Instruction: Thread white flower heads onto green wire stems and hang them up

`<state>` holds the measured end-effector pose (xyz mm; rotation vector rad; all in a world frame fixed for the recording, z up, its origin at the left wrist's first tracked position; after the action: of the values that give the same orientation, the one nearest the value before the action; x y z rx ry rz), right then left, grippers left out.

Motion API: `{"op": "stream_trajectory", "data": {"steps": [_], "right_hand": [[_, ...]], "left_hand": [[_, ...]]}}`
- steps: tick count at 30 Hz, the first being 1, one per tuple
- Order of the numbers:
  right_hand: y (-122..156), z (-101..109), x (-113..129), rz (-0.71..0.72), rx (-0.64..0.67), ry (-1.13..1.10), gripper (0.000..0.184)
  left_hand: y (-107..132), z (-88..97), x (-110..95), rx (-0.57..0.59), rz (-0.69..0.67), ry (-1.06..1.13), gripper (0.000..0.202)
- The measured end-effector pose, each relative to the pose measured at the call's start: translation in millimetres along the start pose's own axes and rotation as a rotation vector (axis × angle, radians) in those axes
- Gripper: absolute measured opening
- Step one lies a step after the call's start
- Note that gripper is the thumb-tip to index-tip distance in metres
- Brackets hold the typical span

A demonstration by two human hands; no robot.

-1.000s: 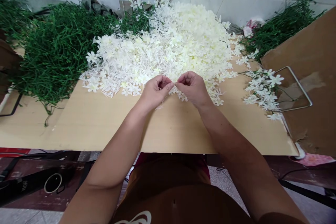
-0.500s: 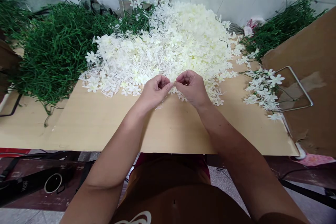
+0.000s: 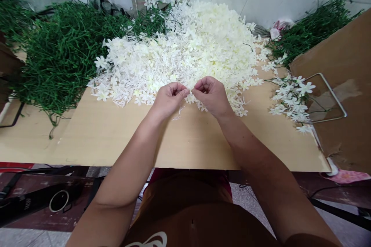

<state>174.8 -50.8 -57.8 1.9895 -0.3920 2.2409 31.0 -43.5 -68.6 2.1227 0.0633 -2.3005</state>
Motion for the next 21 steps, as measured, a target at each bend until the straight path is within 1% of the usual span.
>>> {"op": "stream_trajectory", "data": {"steps": [6, 10, 15, 18, 21], "right_hand": [[0.6, -0.2, 1.0, 0.026, -0.01, -0.011, 0.012], [-0.5, -0.6, 1.9, 0.035, -0.011, -0.021, 0.011], [-1.0, 0.2, 1.9, 0.039, -0.02, -0.032, 0.012], [-0.7, 0.1, 2.7, 0.074, -0.028, -0.01, 0.012], [-0.3, -0.9, 3.6, 0.101, -0.03, 0.017, 0.011]], "left_hand": [[0.3, 0.4, -1.4, -0.032, 0.002, -0.021, 0.007], [0.7, 0.4, -2.5, -0.003, -0.013, -0.021, 0.004], [1.7, 0.0, -3.3, 0.029, -0.06, -0.071, 0.009], [2.1, -0.3, -3.6, 0.023, -0.072, -0.111, 0.006], [2.7, -0.1, -3.2, 0.007, -0.048, -0.131, 0.002]]}}
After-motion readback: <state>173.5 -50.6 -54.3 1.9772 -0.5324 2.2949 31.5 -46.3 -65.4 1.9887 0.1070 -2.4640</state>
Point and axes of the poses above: each hand's wrist, its own y-axis away from the middle knuckle, its own z-axis out of the back of the hand, x = y × z, the point moved 6 cm from there along -y, towards the middle knuckle, and after that the axes turned 11 degrees about -x, right-handed, at the moved point
